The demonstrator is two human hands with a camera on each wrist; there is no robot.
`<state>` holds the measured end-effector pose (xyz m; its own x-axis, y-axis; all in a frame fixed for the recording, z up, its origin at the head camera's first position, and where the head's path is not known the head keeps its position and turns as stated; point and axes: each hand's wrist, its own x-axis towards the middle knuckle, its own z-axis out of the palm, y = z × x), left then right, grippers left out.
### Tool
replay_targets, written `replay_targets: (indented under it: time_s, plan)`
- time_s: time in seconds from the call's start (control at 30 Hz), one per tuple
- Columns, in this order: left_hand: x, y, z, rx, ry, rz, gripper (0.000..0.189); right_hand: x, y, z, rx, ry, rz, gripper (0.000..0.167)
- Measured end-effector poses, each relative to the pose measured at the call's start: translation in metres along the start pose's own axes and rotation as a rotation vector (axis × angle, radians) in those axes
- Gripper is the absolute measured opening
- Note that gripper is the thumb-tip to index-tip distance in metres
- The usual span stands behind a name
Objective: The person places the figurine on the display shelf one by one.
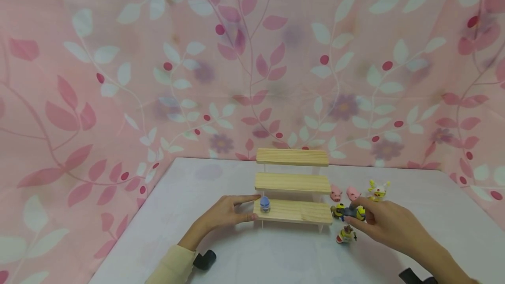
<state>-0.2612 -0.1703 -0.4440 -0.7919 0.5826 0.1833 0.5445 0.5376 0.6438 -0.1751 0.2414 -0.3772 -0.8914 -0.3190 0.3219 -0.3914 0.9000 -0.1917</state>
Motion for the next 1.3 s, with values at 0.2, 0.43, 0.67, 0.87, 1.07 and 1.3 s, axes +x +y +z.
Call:
replay_targets:
  time_s: [0.2, 0.43, 0.67, 0.87, 1.07, 1.3]
  plan:
    - [-0.001, 0.000, 0.000, 0.002, 0.003, -0.010, 0.059, 0.009, -0.008, 0.001, 0.029, 0.012, -0.053, 0.029]
    - [0.000, -0.002, 0.001, 0.018, 0.002, -0.009, 0.059, 0.022, -0.018, 0.007, 0.080, 0.027, -0.107, 0.031]
    - [-0.001, -0.002, 0.001, 0.024, 0.001, -0.016, 0.059, 0.035, -0.029, 0.015, 0.111, 0.039, -0.180, 0.031]
    - [-0.001, -0.001, 0.001, 0.007, -0.006, -0.033, 0.060, 0.043, -0.039, 0.019, 0.143, -0.030, -0.144, 0.033]
    - [-0.001, -0.001, 0.000, 0.001, -0.005, -0.018, 0.058, 0.050, -0.046, 0.023, 0.163, -0.066, -0.146, 0.035]
    - [-0.001, -0.002, 0.002, 0.011, -0.005, -0.023, 0.059, 0.060, -0.058, 0.027, 0.193, -0.101, -0.156, 0.034]
